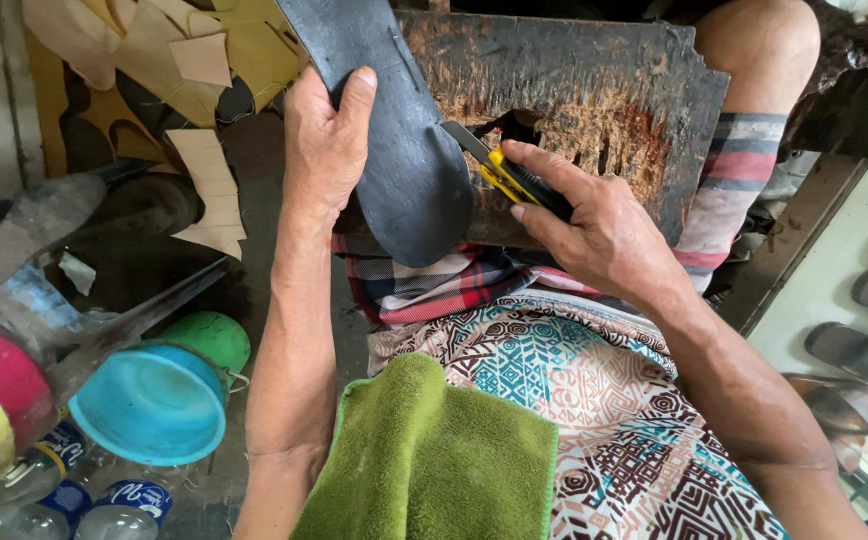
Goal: The person uses a utility knife to trim the edges of a black shoe insole placed on a worn wooden board. They repeatedly cut along the perimeter, rotate the insole, and continue trimming until the edges are shaped.
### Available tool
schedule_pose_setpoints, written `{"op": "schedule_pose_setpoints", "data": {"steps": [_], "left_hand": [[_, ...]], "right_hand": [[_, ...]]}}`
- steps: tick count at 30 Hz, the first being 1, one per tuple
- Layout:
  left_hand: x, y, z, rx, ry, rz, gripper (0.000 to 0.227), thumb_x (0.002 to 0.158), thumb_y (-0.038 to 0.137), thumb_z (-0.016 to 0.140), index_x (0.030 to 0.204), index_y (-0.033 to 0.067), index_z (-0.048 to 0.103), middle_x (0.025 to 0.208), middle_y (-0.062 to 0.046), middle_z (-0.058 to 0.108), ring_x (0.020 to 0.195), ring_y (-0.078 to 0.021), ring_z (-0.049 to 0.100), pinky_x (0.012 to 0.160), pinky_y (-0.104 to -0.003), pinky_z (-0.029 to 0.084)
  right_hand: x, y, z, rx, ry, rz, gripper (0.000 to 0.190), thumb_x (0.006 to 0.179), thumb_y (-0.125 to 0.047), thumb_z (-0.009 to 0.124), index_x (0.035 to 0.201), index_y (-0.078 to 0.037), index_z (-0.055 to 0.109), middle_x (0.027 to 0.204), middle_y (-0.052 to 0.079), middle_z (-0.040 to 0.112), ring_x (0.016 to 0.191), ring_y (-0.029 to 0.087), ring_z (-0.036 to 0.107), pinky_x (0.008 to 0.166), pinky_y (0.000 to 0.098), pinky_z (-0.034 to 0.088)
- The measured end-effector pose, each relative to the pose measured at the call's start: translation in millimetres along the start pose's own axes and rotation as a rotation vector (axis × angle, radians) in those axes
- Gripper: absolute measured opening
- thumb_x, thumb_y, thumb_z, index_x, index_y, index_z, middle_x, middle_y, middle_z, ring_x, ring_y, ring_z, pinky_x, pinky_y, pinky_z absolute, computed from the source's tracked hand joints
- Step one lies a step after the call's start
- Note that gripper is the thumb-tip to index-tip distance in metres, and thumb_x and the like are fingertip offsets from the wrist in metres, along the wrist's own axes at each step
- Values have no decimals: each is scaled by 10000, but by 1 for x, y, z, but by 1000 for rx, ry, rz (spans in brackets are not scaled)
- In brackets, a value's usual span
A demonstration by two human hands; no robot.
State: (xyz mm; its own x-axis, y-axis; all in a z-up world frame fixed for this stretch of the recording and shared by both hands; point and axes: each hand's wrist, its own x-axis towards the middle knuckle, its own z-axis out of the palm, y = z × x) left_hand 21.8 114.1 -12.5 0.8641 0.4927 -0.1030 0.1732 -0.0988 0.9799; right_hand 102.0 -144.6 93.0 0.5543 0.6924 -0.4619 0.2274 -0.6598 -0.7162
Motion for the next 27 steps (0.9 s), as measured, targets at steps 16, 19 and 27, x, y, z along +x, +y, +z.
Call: {"op": "schedule_pose_setpoints", "data": {"steps": [16, 19, 27], "left_hand": [[2, 6, 0, 76, 10, 48, 309, 1028, 275, 564, 1242, 53, 572, 1101, -65, 676, 982, -186, 640, 890, -339, 534], [0, 12, 1, 131, 13, -30, 328, 1011, 349, 576, 1163, 61, 617, 902, -10, 630, 780, -138, 566, 699, -330, 520], [0, 8, 6, 173, 70, -52, 338, 994, 411, 609, 1042, 77, 618, 843, -6, 623, 735, -143, 582, 655, -339, 529]], "right_hand": [[11, -9, 1, -13, -5, 32, 582, 945, -209, 579, 1521, -185, 502, 1464, 109, 627, 1297, 259, 631, 1014, 359, 455], [11, -10, 3, -11, 7, 12, 577, 953, -189, 580, 1523, -148, 501, 1417, 151, 652, 1179, 272, 699, 971, 372, 489], [11, -7, 8, -82, -1, -12, 592, 978, -201, 565, 1556, -129, 460, 1300, 228, 696, 1064, 399, 701, 941, 429, 483]]}}
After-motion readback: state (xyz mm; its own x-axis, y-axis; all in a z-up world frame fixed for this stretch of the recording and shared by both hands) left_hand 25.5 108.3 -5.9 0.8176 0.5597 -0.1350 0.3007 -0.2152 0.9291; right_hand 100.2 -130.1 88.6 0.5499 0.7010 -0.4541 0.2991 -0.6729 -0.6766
